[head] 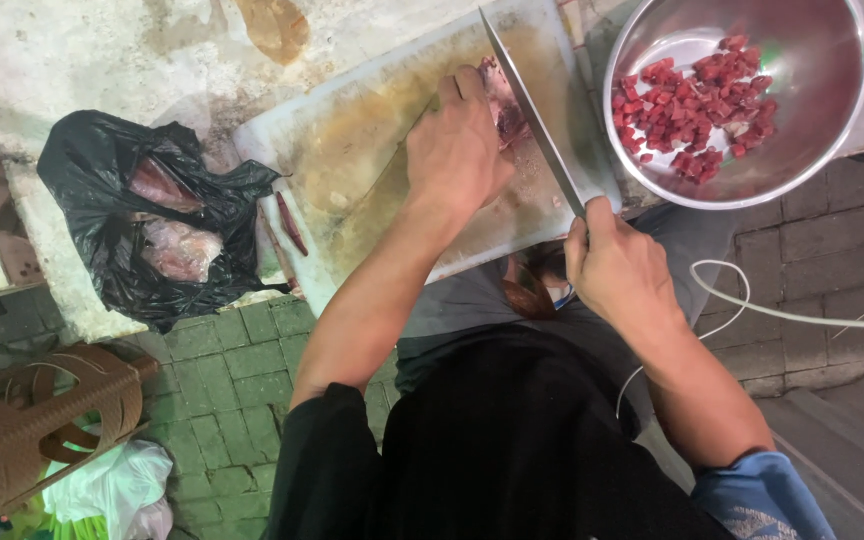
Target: Cutting a piece of raw meat into small cubes using a knife on a cutting board and placing them in a bowl.
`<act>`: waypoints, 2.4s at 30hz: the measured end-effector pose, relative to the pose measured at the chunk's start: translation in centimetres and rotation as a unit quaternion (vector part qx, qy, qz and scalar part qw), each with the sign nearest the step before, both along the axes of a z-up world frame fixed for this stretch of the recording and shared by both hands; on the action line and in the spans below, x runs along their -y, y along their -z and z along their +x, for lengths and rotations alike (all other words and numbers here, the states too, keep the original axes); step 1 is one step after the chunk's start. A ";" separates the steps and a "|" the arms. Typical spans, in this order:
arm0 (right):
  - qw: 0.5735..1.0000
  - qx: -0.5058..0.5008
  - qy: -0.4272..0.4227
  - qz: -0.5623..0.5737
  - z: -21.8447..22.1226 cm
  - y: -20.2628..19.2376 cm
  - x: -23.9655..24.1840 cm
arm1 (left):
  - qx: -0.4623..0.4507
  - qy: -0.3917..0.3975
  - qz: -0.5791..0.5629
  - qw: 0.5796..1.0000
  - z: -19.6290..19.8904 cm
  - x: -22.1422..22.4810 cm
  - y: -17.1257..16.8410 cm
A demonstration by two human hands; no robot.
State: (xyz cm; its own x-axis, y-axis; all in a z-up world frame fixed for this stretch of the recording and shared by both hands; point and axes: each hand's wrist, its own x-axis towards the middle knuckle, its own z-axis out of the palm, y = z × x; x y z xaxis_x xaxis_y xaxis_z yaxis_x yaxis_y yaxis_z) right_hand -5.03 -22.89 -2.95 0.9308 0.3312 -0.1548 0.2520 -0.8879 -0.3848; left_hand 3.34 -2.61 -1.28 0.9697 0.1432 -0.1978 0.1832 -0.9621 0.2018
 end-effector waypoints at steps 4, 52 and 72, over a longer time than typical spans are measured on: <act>1.000 0.017 0.004 0.001 -0.5 -0.2 0.3 | -0.029 -0.013 -0.034 0.999 0.1 0.0 -1.1; 0.984 -0.167 0.040 -0.050 -0.1 -1.0 -1.1 | 0.035 0.036 0.008 0.999 0.3 -0.1 0.6; 0.997 0.077 -0.023 0.003 -1.6 7.2 2.2 | 0.030 0.045 -0.006 0.999 0.0 -0.5 0.4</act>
State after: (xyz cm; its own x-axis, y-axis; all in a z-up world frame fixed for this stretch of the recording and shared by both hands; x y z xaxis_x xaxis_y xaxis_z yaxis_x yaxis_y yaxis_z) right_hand -6.62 -25.08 -10.11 0.9274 0.3740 -0.0080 0.3486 -0.8717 -0.3443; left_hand 3.29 -2.08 -1.72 0.9888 0.0524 -0.1399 0.0829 -0.9715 0.2221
